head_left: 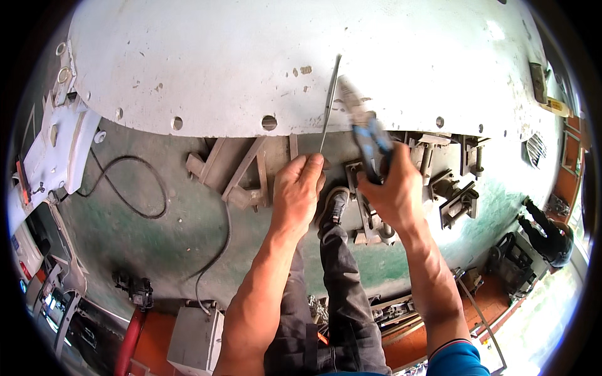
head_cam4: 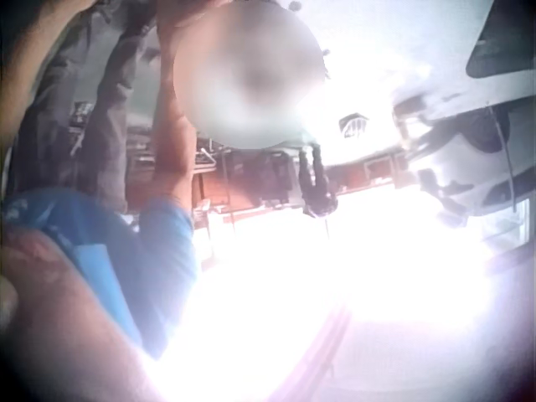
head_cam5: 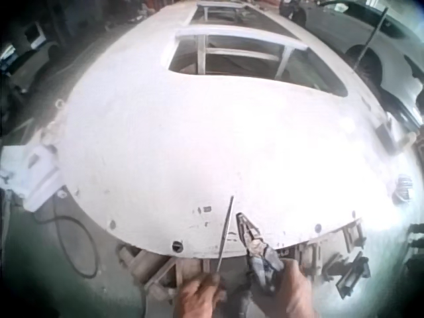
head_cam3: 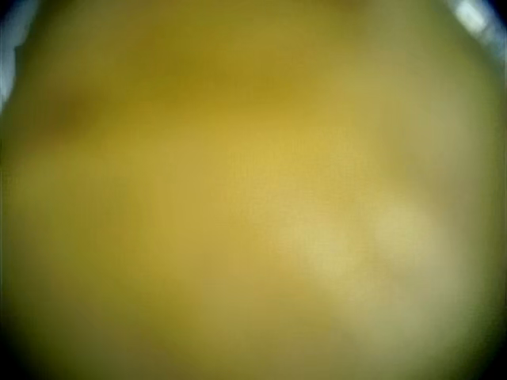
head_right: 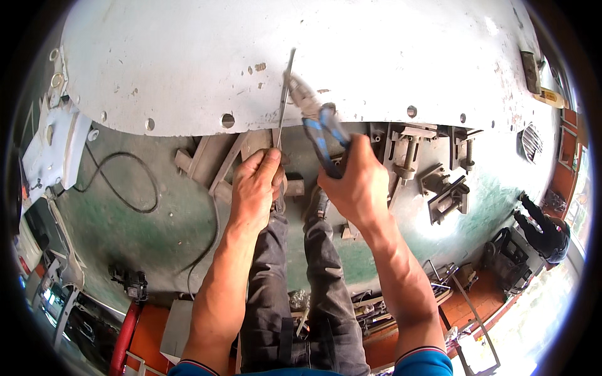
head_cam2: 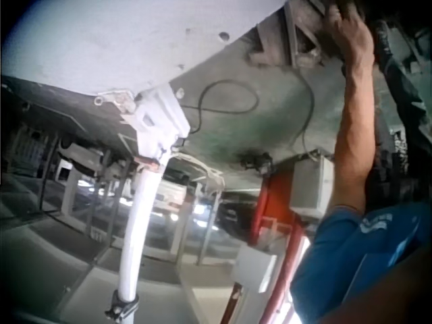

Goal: The person retrieves a metal rod from a storage area and uses pliers to bend and shape it. They then insert the rod into a hole on a large white car door panel and continue to adjust its shape with the pliers.

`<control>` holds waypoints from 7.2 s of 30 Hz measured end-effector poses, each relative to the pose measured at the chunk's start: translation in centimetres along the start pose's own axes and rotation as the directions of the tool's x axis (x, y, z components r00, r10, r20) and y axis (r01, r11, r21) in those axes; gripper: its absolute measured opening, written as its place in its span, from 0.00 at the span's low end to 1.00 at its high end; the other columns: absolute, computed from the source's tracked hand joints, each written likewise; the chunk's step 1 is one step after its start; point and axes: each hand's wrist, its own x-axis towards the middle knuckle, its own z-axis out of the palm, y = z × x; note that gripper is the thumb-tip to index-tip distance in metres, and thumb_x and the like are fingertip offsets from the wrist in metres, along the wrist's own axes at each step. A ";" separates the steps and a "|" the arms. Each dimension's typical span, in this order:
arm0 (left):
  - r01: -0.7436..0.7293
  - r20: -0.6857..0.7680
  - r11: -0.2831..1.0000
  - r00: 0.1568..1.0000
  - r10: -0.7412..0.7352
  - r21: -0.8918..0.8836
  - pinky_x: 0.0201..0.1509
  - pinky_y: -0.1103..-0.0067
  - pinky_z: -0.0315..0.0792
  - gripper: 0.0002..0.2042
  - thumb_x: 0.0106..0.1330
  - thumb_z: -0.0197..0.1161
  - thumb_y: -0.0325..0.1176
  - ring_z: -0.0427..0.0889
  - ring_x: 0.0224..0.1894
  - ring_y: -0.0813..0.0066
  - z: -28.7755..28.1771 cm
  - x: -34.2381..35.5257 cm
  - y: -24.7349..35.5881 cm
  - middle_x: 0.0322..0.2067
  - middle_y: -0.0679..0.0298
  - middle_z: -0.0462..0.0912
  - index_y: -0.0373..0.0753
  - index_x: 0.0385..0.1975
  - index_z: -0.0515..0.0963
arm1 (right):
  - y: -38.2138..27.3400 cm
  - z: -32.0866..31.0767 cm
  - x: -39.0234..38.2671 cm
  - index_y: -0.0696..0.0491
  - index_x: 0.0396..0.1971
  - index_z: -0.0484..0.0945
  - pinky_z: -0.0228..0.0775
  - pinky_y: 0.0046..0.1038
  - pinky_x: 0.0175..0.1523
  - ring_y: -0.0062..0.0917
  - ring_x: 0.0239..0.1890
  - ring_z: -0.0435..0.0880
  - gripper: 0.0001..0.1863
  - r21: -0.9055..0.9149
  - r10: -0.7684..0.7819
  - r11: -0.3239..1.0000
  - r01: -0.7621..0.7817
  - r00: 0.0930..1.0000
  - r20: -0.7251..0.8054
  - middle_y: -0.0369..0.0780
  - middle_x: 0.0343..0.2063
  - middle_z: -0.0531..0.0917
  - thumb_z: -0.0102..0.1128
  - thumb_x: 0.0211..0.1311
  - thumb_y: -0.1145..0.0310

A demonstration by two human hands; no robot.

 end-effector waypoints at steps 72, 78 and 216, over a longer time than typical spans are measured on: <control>0.096 -0.138 0.992 0.985 -0.106 -0.078 0.19 0.87 0.52 0.08 0.69 0.64 0.33 0.62 0.18 0.89 -3.2 -4.3 0.3 0.19 0.75 0.70 0.34 0.33 0.80 | -0.8 -2.6 0.6 0.67 0.52 0.71 0.57 0.20 0.29 0.15 0.23 0.67 0.32 0.555 -0.001 0.722 -0.414 0.801 0.598 0.31 0.22 0.70 0.66 0.44 0.70; 0.083 -0.083 0.995 0.993 -0.087 -0.049 0.18 0.85 0.62 0.09 0.70 0.63 0.35 0.69 0.16 0.85 -4.0 -4.4 -0.1 0.21 0.68 0.77 0.35 0.36 0.79 | -0.6 -2.6 0.2 0.69 0.53 0.70 0.57 0.20 0.27 0.14 0.21 0.67 0.33 0.691 -0.110 0.498 -0.525 0.752 0.650 0.31 0.21 0.72 0.66 0.46 0.69; -0.062 0.001 0.975 0.998 0.063 0.213 0.24 0.85 0.58 0.12 0.74 0.57 0.40 0.65 0.21 0.85 -2.2 -1.3 0.7 0.23 0.72 0.74 0.38 0.34 0.76 | 1.1 -2.5 -0.4 0.61 0.39 0.74 0.70 0.35 0.38 0.34 0.29 0.79 0.31 0.448 -0.041 0.856 -0.256 0.832 0.554 0.47 0.24 0.79 0.60 0.63 0.43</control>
